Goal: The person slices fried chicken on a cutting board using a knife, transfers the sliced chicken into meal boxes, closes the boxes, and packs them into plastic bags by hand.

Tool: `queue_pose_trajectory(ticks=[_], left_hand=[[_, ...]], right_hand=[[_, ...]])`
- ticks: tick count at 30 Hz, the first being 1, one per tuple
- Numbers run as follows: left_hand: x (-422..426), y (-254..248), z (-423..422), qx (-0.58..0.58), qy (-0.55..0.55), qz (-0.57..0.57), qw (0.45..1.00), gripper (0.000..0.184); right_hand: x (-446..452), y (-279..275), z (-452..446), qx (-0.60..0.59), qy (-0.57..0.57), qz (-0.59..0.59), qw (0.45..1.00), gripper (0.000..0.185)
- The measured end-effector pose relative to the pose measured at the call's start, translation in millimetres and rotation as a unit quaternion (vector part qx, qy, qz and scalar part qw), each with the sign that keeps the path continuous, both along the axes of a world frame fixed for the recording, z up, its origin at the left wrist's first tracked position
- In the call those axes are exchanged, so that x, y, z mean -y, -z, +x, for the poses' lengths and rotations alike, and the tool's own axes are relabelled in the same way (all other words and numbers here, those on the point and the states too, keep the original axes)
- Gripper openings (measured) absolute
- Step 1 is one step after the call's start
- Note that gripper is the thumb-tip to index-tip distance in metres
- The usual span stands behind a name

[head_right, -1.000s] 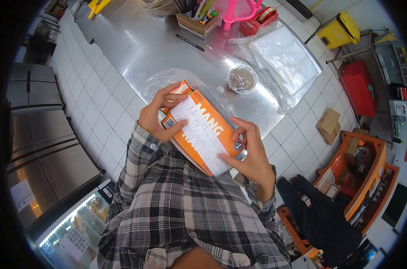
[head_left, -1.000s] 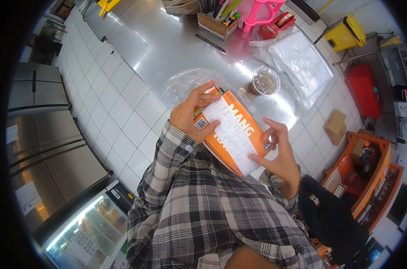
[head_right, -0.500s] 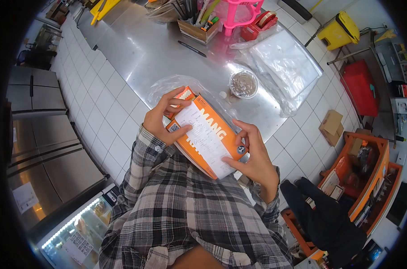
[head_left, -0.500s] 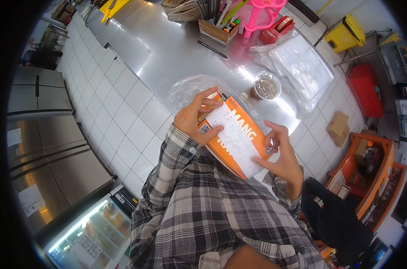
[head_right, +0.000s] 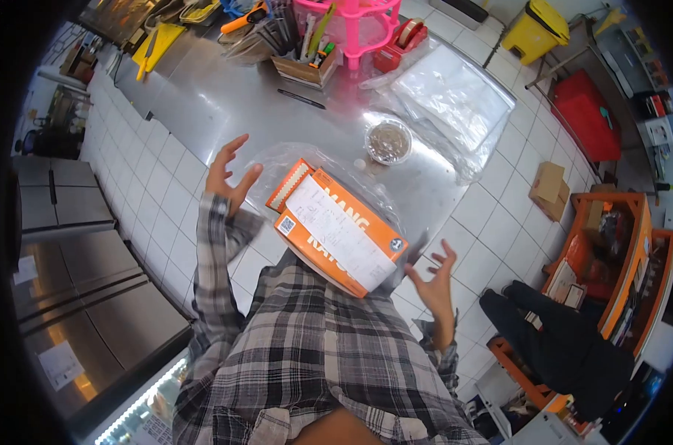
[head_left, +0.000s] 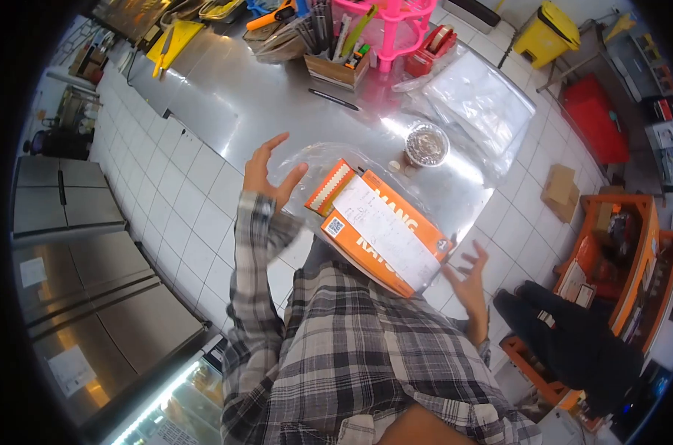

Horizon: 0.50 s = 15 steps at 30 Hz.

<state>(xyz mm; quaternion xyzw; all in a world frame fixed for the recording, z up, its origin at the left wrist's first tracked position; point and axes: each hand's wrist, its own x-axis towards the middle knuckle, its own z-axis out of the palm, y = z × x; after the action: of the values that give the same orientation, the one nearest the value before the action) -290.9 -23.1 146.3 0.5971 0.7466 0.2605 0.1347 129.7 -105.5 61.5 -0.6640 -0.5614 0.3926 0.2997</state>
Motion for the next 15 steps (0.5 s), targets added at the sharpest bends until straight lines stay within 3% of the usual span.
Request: queue_pose_trajectory(ticks=[3,6,7,9,13,14,15], left_hand=[[-9.2,42.4,-9.3,-0.028,-0.015,-0.234,0.972,0.056],[-24.6,48.7,-21.1,0.082,-0.018,-0.263,0.961,0.043],[-21.8,48.0,-18.5,0.097,-0.018,-0.217,0.971,0.032],[-23.7,39.9,-13.3,0.124,0.042,-0.197,0.972,0.029],[-24.5,36.7,0.0,0.15,0.09,-0.133,0.976,0.027],[-24.5,33.4,2.2,0.215,0.088,-0.125,0.965,0.027],[-24.9,28.6,3.5,0.277,0.086,-0.118,0.95,0.027]], right_hand=[[12.1,-9.9,-21.9,-0.037,0.019,-0.088,0.995,0.077],[14.2,0.1,-24.6,-0.099,0.041,-0.119,0.987,0.07],[15.8,5.9,-21.3,-0.11,0.033,-0.112,0.987,0.068],[12.0,-4.8,-29.9,-0.177,0.052,-0.137,0.973,0.063],[5.6,-36.3,-54.3,-0.384,0.169,-0.199,0.886,0.056],[6.5,-37.8,-59.5,-0.431,0.202,-0.198,0.857,0.056],[7.9,-35.1,-62.6,-0.401,0.203,-0.169,0.877,0.052]])
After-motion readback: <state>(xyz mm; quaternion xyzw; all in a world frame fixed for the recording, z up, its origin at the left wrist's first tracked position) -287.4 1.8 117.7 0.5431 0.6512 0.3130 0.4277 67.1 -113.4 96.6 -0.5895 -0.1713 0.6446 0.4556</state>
